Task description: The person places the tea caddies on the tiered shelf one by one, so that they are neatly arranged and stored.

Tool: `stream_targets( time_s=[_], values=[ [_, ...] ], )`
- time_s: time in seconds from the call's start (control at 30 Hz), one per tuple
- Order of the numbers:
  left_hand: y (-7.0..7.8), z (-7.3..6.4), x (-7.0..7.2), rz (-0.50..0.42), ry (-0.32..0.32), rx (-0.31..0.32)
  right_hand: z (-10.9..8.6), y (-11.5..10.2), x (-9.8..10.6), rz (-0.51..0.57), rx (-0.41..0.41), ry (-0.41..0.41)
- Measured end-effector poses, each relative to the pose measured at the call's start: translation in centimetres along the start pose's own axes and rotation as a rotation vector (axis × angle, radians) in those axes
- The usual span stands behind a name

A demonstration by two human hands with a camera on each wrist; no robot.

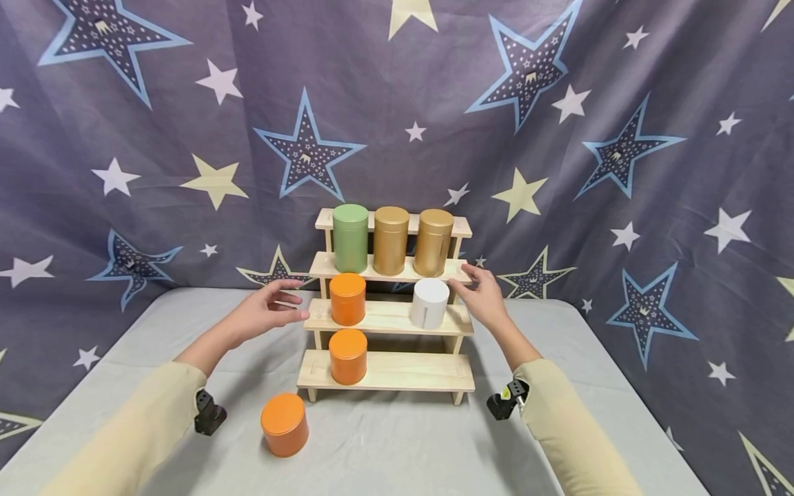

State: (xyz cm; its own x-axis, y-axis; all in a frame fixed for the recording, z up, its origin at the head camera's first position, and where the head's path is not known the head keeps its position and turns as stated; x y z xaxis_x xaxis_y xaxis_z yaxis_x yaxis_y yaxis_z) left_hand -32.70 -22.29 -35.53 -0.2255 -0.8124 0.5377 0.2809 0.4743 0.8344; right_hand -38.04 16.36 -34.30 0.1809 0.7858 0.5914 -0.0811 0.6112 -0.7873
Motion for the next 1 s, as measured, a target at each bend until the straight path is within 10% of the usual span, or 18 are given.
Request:
stream_targets(
  time_s=[0.43, 1.0],
  values=[
    [0.6, -4.8, -3.0, 0.097, -0.218, -0.180, 0.2, 0.1, -0.2, 0.007, -0.027, -0.013],
    [-0.5, -8.6, -6.1, 0.078, -0.374, -0.176, 0.1, 0.1, -0.2, 0.006, -0.040, -0.019]
  ],
)
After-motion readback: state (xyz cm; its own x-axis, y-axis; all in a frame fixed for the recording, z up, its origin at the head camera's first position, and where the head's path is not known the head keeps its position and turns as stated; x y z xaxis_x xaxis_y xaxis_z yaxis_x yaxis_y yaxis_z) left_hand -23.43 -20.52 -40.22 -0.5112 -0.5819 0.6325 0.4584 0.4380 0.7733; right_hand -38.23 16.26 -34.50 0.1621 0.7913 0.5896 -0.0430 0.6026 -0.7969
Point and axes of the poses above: each hand's wrist, its own z-axis towards the middle knuckle, its own x-axis out of the back of the hand, y = z × x, the point moved 6 cm from there along z, towards the middle knuckle, and after that the axes turned 8 degrees about -x, right-handed, at the moved point
